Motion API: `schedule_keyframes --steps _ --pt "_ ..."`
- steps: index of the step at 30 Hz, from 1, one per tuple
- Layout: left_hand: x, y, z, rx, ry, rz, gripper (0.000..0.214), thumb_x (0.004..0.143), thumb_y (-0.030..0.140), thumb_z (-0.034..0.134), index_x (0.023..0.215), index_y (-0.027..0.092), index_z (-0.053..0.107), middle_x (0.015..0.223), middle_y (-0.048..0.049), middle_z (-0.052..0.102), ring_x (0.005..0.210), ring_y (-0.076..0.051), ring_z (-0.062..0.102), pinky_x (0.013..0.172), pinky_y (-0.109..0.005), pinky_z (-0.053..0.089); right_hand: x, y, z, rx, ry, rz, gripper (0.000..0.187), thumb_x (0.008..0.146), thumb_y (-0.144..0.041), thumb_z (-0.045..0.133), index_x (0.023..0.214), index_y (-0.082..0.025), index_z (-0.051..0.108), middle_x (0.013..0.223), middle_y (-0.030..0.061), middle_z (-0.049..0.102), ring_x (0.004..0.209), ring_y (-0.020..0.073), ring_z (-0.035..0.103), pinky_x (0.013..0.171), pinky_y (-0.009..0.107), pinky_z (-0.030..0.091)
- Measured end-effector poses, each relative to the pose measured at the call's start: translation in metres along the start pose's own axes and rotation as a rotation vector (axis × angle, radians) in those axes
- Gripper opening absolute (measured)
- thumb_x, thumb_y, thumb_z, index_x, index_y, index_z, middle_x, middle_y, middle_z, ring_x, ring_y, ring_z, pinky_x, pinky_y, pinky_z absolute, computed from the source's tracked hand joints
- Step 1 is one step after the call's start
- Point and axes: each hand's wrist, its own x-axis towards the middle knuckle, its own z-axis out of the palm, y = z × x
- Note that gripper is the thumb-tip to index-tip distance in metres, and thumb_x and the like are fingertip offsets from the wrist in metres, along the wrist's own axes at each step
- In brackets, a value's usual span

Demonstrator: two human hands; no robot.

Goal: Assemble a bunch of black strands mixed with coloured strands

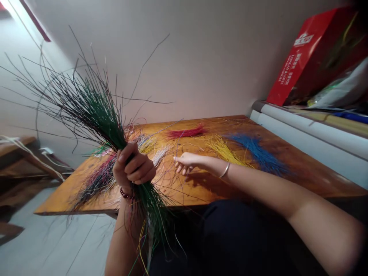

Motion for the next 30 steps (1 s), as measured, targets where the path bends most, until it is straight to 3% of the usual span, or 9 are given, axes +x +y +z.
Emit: schedule_keyframes --steps 3,6,9,12,18,21,25,30 --pt "0.005 0.001 0.009 -0.051 0.004 -0.076 0.025 0.087 0.038 0.047 0.068 0.023 0.045 0.039 0.0118 0.001 0.024 -0.001 -0.006 0.023 -0.009 0.010 -0.009 0.001 -0.020 -0.111 0.252 -0.182 0.051 0.086 -0.054 0.045 0.073 -0.010 0.066 0.076 0.0123 0.069 0.044 0.0103 0.056 0.046 0.024 0.043" --pt "0.020 -0.009 0.019 -0.098 0.021 -0.228 0.025 0.089 0.037 0.044 0.069 0.022 0.045 0.041 0.0109 0.008 0.025 -0.001 0.000 0.025 -0.009 0.012 -0.014 0.009 -0.038 0.105 0.387 -0.262 0.051 0.090 -0.051 0.038 0.077 -0.011 0.067 0.078 0.0106 0.069 0.044 0.0082 0.056 0.045 0.021 0.040" --pt "0.043 -0.035 0.016 -0.109 0.100 -0.385 0.023 0.092 0.034 0.039 0.074 0.021 0.046 0.044 0.0097 0.014 0.026 -0.001 0.011 0.028 -0.009 0.014 -0.017 0.023 -0.048 0.436 0.314 -0.256 0.049 0.091 -0.050 0.036 0.084 -0.014 0.068 0.084 0.0084 0.069 0.049 0.0068 0.056 0.045 0.018 0.039" --pt "0.067 -0.067 -0.006 -0.134 0.173 -0.475 0.022 0.093 0.030 0.038 0.077 0.019 0.048 0.044 0.0093 0.017 0.027 -0.002 0.018 0.031 -0.010 0.016 -0.017 0.038 -0.052 0.627 0.177 -0.279 0.044 0.090 -0.047 0.039 0.087 -0.016 0.069 0.090 0.0073 0.069 0.054 0.0065 0.056 0.047 0.017 0.040" --pt "0.087 -0.109 -0.059 -0.210 0.248 -0.524 0.021 0.093 0.027 0.040 0.075 0.017 0.048 0.043 0.0097 0.018 0.029 -0.003 0.024 0.033 -0.012 0.021 -0.014 0.048 -0.054 0.541 0.039 -0.342 0.023 0.084 -0.027 0.054 0.098 -0.018 0.069 0.094 0.0057 0.069 0.056 0.0068 0.057 0.048 0.017 0.041" --pt "0.083 -0.117 -0.068 -0.200 0.251 -0.555 0.020 0.092 0.027 0.042 0.077 0.016 0.049 0.044 0.0098 0.019 0.030 -0.003 0.026 0.034 -0.013 0.021 -0.011 0.051 -0.054 0.447 0.091 -0.387 0.022 0.082 -0.028 0.059 0.097 -0.016 0.069 0.096 0.0070 0.069 0.056 0.0062 0.057 0.048 0.017 0.041" --pt "0.080 -0.122 -0.070 -0.184 0.299 -0.593 0.016 0.091 0.025 0.045 0.079 0.017 0.050 0.044 0.0096 0.019 0.030 -0.003 0.026 0.033 -0.013 0.019 -0.006 0.052 -0.055 0.352 0.253 -0.407 0.024 0.081 -0.035 0.062 0.086 -0.013 0.069 0.085 0.0079 0.070 0.053 0.0060 0.056 0.046 0.016 0.040" --pt "0.080 -0.122 -0.074 -0.200 0.306 -0.598 0.016 0.091 0.025 0.044 0.078 0.016 0.049 0.044 0.0096 0.021 0.030 -0.003 0.027 0.033 -0.012 0.020 -0.005 0.049 -0.068 0.421 0.485 -0.421 0.036 0.083 -0.048 0.054 0.072 -0.015 0.058 0.076 0.0047 0.067 0.049 0.0058 0.055 0.042 0.015 0.036"
